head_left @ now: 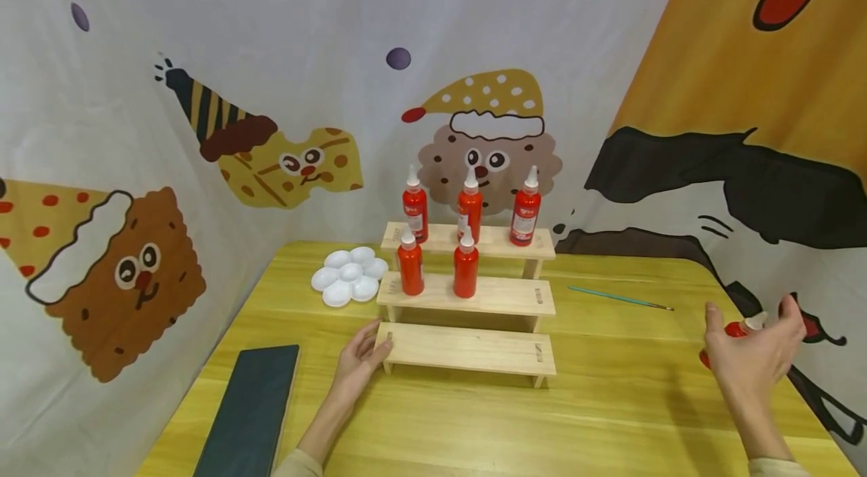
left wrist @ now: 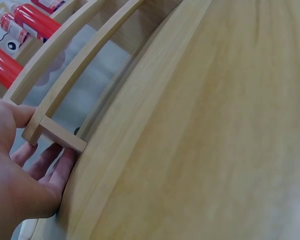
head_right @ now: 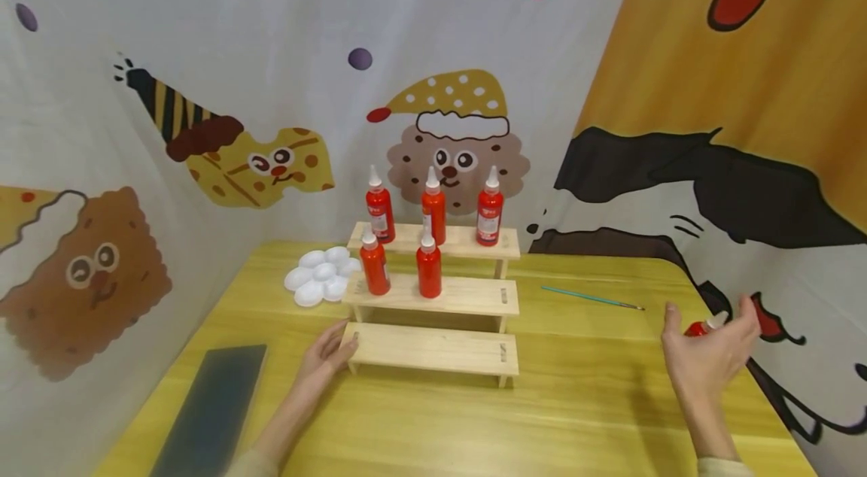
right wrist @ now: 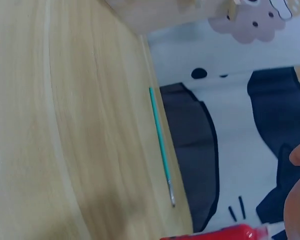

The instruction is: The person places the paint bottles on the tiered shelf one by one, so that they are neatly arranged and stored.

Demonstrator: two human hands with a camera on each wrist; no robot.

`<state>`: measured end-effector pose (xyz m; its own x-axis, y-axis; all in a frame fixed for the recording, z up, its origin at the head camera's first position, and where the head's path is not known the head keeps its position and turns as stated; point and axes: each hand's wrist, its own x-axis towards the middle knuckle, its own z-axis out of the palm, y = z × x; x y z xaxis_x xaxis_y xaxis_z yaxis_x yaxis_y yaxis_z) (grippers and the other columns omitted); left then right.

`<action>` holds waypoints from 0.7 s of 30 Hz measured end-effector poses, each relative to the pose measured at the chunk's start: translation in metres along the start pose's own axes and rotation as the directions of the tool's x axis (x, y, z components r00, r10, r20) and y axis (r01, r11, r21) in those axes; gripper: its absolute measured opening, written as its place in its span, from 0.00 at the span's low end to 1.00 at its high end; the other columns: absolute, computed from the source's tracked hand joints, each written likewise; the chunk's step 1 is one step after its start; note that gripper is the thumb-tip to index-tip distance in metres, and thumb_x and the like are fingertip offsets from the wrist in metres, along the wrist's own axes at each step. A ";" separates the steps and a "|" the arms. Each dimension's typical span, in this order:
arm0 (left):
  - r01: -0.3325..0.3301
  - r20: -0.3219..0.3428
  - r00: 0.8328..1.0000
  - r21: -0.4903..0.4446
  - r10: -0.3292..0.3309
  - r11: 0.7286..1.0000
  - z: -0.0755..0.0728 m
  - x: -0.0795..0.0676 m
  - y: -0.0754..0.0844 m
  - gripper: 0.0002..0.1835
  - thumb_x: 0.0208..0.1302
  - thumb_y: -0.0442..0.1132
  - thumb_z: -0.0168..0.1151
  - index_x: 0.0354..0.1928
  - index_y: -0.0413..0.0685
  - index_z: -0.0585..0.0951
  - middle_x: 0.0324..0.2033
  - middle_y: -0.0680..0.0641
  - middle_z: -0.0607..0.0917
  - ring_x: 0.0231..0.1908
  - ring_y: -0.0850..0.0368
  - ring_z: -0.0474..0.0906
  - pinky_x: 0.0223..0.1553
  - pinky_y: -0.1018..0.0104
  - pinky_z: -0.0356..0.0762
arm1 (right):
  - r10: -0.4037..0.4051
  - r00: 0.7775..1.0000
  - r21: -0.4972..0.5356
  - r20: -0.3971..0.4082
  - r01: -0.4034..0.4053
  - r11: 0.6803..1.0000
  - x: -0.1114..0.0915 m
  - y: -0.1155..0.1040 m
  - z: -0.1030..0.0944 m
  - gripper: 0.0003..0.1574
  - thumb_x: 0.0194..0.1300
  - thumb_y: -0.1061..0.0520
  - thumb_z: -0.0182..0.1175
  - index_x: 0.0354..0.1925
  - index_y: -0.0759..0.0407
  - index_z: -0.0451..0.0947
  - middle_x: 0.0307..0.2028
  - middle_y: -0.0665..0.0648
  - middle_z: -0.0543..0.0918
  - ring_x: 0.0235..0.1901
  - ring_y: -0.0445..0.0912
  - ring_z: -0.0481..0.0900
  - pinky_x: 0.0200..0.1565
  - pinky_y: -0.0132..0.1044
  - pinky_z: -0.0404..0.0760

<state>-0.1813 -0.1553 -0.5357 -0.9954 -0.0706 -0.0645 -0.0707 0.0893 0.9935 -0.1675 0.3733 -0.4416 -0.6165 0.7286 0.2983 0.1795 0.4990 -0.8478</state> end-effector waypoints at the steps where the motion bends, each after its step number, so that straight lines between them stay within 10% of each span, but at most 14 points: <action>1: 0.000 -0.001 1.000 0.002 0.000 1.000 0.000 0.000 0.000 0.33 0.70 0.43 0.65 0.73 0.42 0.68 0.59 0.35 0.80 0.56 0.47 0.80 0.56 0.67 0.81 | 0.028 1.000 -0.001 0.012 -0.028 1.000 0.002 0.002 -0.001 0.53 0.69 0.48 0.58 0.80 0.48 0.39 0.80 0.56 0.46 0.79 0.54 0.44 0.80 0.55 0.41; 10: -0.005 0.010 1.000 0.001 0.005 1.000 0.001 -0.001 0.001 0.35 0.68 0.41 0.67 0.74 0.43 0.67 0.62 0.35 0.79 0.62 0.42 0.77 0.72 0.47 0.67 | 0.138 0.984 -0.052 0.110 -0.133 0.990 0.011 0.024 0.004 0.57 0.69 0.45 0.57 0.80 0.53 0.34 0.79 0.64 0.45 0.77 0.63 0.47 0.79 0.59 0.46; 21: 0.040 0.014 0.999 -0.030 -0.039 0.999 0.001 0.000 0.000 0.34 0.70 0.43 0.65 0.74 0.46 0.66 0.62 0.37 0.79 0.55 0.50 0.81 0.61 0.58 0.79 | 0.159 0.981 -0.064 0.110 -0.153 0.986 0.015 0.036 0.011 0.53 0.69 0.49 0.55 0.80 0.58 0.37 0.76 0.69 0.51 0.75 0.66 0.50 0.78 0.61 0.48</action>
<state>-0.1817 -0.1540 -0.5360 -0.9927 -0.0596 -0.1049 -0.1082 0.0565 0.9925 -0.1787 0.3970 -0.4728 -0.6604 0.7429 0.1094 0.3201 0.4103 -0.8539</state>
